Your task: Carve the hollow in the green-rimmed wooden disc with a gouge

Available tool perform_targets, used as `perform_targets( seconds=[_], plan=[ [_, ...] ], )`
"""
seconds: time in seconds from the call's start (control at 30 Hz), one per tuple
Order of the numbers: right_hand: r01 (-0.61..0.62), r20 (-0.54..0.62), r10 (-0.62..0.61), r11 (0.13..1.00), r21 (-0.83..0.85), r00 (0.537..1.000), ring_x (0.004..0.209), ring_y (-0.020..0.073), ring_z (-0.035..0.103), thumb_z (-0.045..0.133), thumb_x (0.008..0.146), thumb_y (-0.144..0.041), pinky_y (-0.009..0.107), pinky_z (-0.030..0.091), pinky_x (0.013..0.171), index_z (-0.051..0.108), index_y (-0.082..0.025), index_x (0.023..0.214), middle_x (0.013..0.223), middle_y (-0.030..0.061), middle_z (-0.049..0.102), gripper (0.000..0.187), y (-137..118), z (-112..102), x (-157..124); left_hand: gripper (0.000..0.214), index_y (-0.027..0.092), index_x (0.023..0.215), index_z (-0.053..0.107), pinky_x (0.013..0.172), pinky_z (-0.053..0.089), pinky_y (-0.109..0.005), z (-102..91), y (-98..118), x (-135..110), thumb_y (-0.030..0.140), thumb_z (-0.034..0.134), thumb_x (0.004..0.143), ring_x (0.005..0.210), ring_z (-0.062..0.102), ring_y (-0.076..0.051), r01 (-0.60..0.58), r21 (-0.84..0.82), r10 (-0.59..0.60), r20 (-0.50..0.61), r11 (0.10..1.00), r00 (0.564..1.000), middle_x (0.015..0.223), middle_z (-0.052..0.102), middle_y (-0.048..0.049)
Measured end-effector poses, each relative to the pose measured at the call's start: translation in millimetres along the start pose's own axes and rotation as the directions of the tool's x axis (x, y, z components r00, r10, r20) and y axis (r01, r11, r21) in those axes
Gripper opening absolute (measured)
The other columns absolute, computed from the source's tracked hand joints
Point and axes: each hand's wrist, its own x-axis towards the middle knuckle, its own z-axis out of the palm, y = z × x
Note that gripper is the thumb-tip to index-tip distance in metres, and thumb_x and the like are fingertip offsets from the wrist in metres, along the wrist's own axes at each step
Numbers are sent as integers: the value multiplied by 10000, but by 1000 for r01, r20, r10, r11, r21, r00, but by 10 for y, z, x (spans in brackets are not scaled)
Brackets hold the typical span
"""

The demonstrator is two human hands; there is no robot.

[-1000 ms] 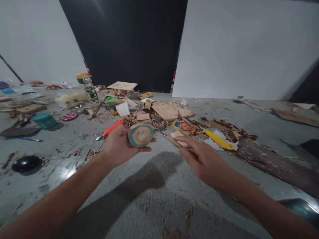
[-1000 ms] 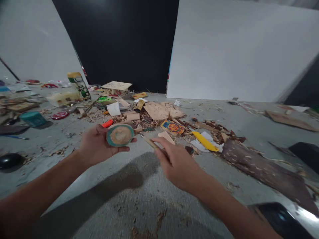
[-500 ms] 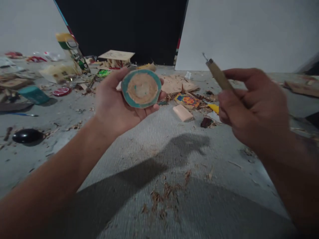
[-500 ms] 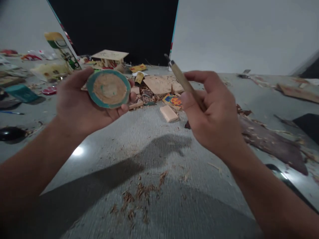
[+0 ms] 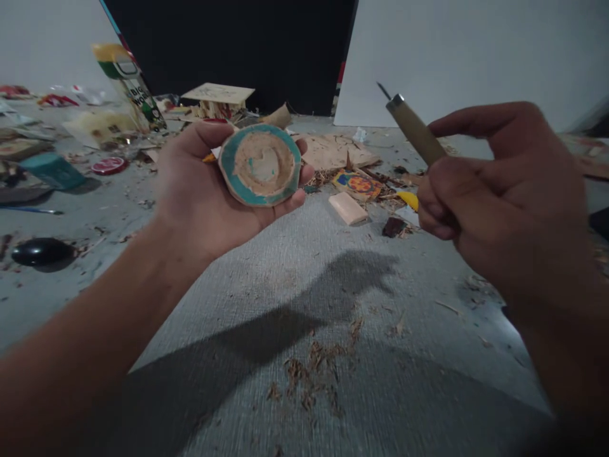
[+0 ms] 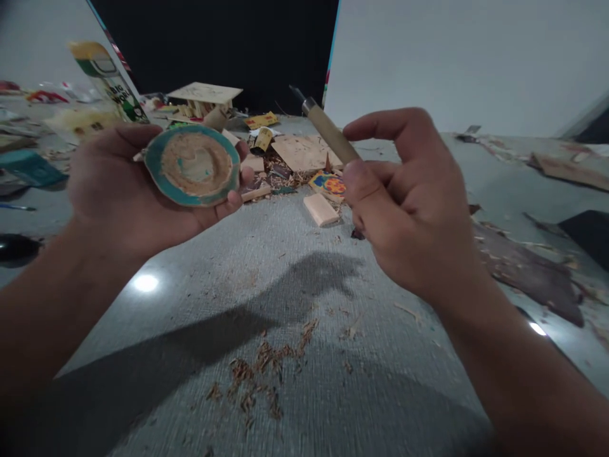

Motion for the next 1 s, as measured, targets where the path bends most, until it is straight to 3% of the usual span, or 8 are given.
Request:
perform_targets(
  seconds=[0.13,0.23,0.37,0.43,0.57,0.7,0.83,1.0],
  plan=[
    [22,-10,-22,1000,0,1000,450,111,420,528,888,-16,266,317,414,557,-281,1155,556,-86,436,376,-13,-2,-27,483,16,1163,541,723,552,-399,-4,-27,-3,321,280,895,1218,555,-429,0,40,0,8,999,1000,1203,606,-161],
    [54,16,-54,998,-21,998,497,124,463,574,850,-31,271,330,425,565,-305,1136,613,-68,474,396,-92,-3,-26,479,38,1173,557,676,579,-405,16,-50,34,327,330,865,1099,645,-398,-4,85,3,5,996,1000,1070,667,-153],
    [9,77,4,987,-163,997,466,117,443,596,899,-171,265,325,404,623,-288,1051,599,-57,534,194,-293,-15,70,438,79,1164,590,617,597,-412,88,-64,211,329,338,907,835,723,-309,66,97,-78,121,993,990,945,727,-147],
    [72,118,-39,954,-292,992,484,112,515,627,905,-252,243,385,418,684,-290,955,650,-46,641,85,-384,-32,162,457,81,1158,610,639,601,-443,157,-55,333,363,349,911,756,725,-296,63,91,-75,136,994,988,869,738,-151],
    [189,172,-128,893,-409,977,648,134,690,673,882,-302,220,510,549,742,-327,847,785,-69,761,82,-515,-77,322,455,65,1101,670,686,603,-432,321,-11,467,347,394,875,787,722,-297,-10,24,6,191,1000,981,910,743,-169],
    [196,97,-170,864,-463,981,619,146,712,647,892,-292,234,516,509,735,-346,965,806,-62,777,127,-548,-75,315,398,81,1039,701,673,600,-427,384,22,408,321,458,836,862,700,-307,-22,37,14,200,999,980,975,734,-169],
    [268,210,-184,818,-509,960,707,215,755,540,942,-291,322,586,596,709,-302,1105,914,1,800,235,-448,-15,245,335,101,937,704,655,586,-403,319,4,335,319,467,843,861,691,-302,-22,36,10,296,999,955,953,728,-167],
    [297,260,-195,844,-447,946,918,252,759,474,972,-285,341,629,643,690,-300,1152,1108,24,771,282,-338,61,249,331,99,942,721,642,588,-398,246,-37,303,304,470,874,750,678,-260,-46,114,5,334,992,942,863,726,-144]
  ],
)
